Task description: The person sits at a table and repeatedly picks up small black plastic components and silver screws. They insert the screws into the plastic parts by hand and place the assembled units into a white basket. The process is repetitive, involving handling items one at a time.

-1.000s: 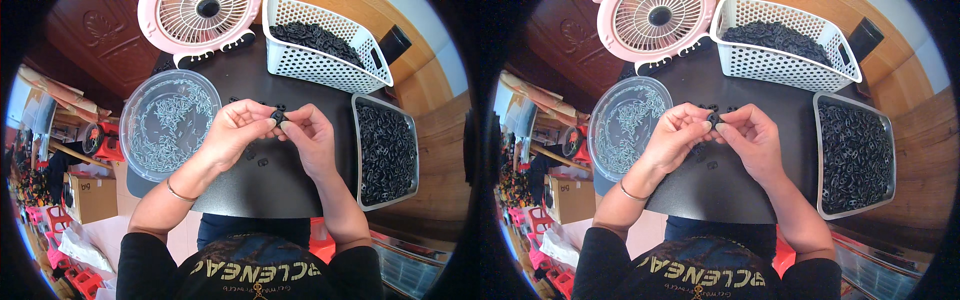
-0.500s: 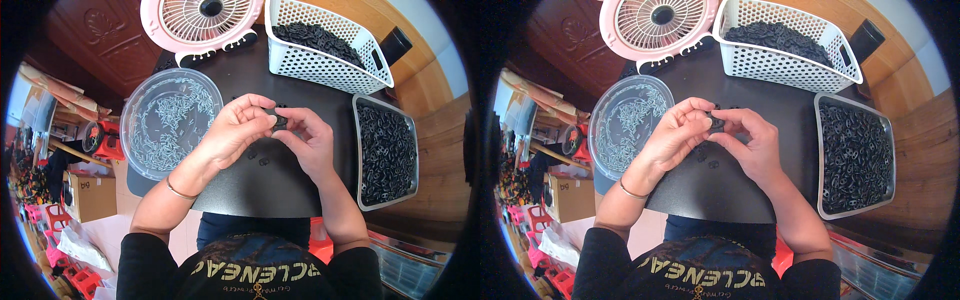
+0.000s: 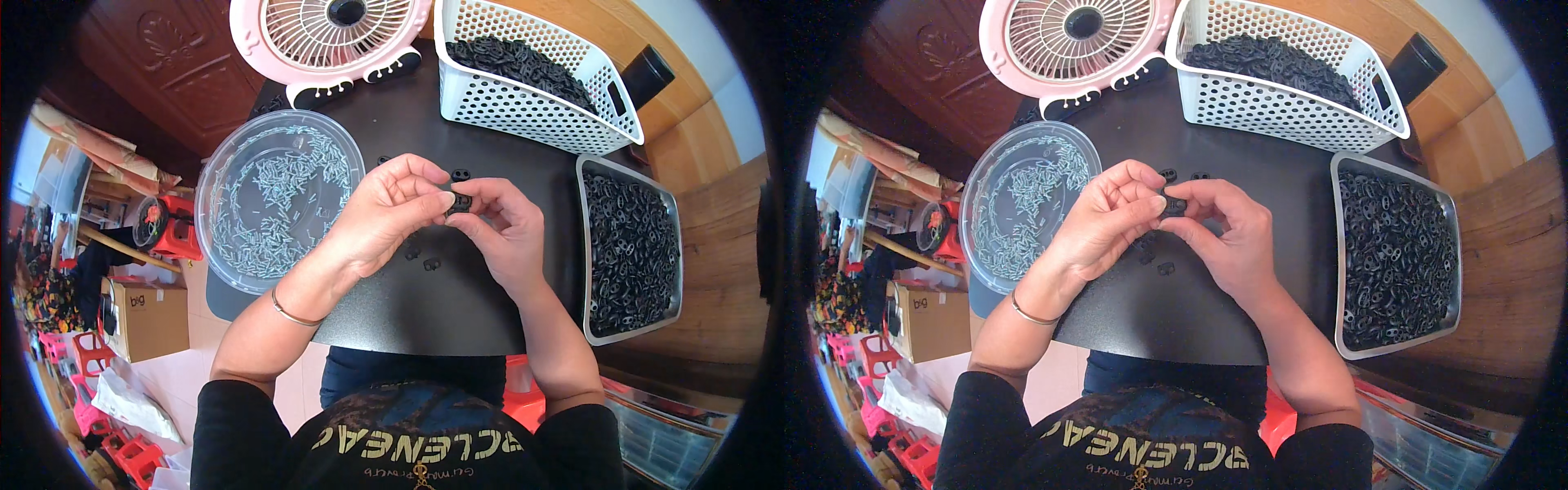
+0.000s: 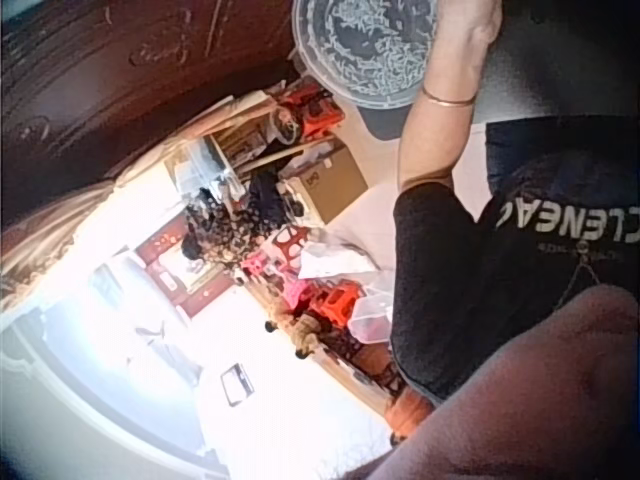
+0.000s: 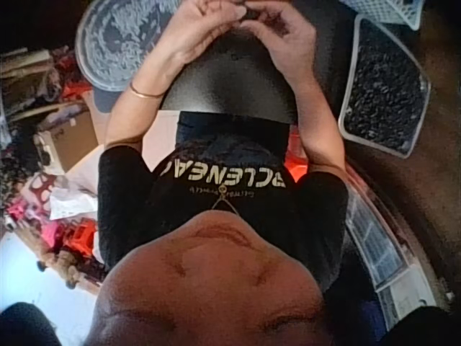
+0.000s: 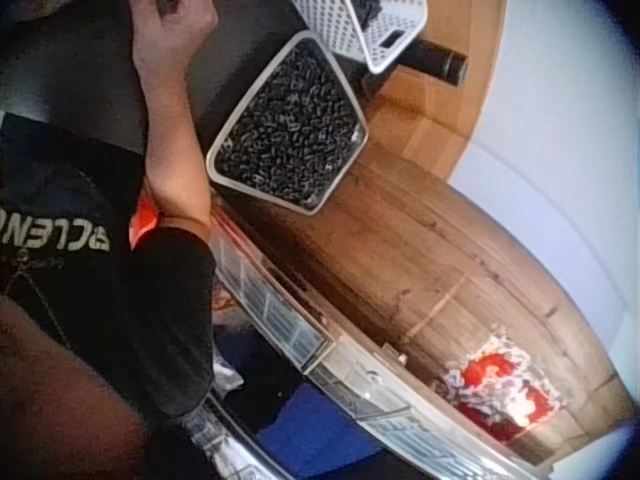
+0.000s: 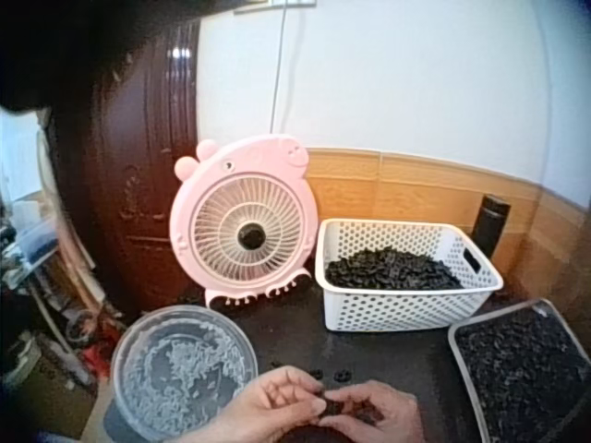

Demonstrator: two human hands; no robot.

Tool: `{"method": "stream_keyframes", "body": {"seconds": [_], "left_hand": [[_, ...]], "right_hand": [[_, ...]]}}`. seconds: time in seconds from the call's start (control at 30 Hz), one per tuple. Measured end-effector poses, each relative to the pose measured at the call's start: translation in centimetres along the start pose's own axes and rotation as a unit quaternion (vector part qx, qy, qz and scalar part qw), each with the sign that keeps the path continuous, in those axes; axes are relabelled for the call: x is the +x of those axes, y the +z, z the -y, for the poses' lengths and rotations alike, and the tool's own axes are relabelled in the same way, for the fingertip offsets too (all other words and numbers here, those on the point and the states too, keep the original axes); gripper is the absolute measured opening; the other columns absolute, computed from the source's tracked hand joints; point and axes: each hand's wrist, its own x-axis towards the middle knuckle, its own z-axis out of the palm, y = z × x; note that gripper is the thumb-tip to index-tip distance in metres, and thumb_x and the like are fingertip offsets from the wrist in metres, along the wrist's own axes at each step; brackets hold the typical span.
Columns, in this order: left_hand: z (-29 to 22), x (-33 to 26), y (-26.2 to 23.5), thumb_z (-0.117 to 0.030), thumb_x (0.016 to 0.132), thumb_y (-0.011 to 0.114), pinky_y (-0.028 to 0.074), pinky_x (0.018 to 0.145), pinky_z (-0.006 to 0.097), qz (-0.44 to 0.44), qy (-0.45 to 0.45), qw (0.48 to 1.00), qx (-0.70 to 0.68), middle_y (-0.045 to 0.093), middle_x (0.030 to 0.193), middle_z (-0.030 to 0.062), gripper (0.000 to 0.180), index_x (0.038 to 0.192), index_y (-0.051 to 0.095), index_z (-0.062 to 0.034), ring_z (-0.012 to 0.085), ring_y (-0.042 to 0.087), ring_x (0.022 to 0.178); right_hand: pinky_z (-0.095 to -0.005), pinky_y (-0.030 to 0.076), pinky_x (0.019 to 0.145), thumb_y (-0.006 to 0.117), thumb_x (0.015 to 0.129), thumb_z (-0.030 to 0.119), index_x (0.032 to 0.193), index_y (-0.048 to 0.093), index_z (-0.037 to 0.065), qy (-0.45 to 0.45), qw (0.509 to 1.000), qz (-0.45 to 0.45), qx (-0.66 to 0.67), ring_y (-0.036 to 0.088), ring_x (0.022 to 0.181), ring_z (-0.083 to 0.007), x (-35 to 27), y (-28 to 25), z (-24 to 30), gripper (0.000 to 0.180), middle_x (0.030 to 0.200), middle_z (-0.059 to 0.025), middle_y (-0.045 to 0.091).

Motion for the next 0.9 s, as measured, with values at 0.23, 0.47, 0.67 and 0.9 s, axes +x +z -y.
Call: {"method": "stream_keyframes", "body": {"seconds": [0.23, 0.47, 0.67, 0.9], "left_hand": [[0.31, 0.08, -0.04, -0.002, 0.081, 0.057, 0.045, 0.066, 0.021, -0.007, 0.003, 1.000, -0.024, 0.061, 0.081, 0.0042, 0.018, 0.098, 0.049, -0.0034, 0.0086, 0.056, 0.073], [0.37, 0.06, -0.10, -0.001, 0.080, 0.057, 0.046, 0.066, 0.022, -0.007, -0.002, 0.999, -0.032, 0.061, 0.082, 0.0052, 0.020, 0.099, 0.049, -0.0028, 0.0095, 0.057, 0.073], [0.18, 0.05, -0.10, 0.000, 0.080, 0.057, 0.046, 0.066, 0.022, -0.004, -0.010, 1.000, -0.018, 0.061, 0.080, 0.0055, 0.020, 0.098, 0.049, -0.0022, 0.0096, 0.057, 0.072], [0.41, 0.10, -0.27, 0.000, 0.079, 0.058, 0.046, 0.066, 0.021, 0.006, -0.010, 1.000, -0.017, 0.061, 0.081, 0.0050, 0.018, 0.095, 0.050, -0.0030, 0.0091, 0.057, 0.071]], "right_hand": [[-0.0210, 0.048, 0.063, 0.069, 0.068, 0.000, 0.099, 0.060, 0.002, -0.038, 0.999, 0.004, -0.025, 0.053, 0.067, -0.0072, 0.28, 0.08, 0.06, 0.033, 0.080, -0.0025, 0.054], [-0.0208, 0.047, 0.061, 0.070, 0.067, 0.001, 0.098, 0.061, 0.003, -0.033, 0.999, 0.002, -0.042, 0.053, 0.067, -0.0074, 0.25, 0.06, 0.08, 0.032, 0.079, -0.0029, 0.054], [-0.0208, 0.046, 0.057, 0.071, 0.065, 0.002, 0.092, 0.062, 0.002, -0.040, 0.996, -0.014, -0.077, 0.053, 0.061, -0.0083, 0.18, 0.09, -0.17, 0.029, 0.074, -0.0039, 0.056], [-0.0229, 0.043, 0.053, 0.072, 0.063, 0.006, 0.089, 0.063, 0.006, -0.081, 0.987, -0.011, -0.141, 0.054, 0.057, -0.0106, 0.35, -0.24, 0.05, 0.028, 0.067, -0.0039, 0.055]]}}
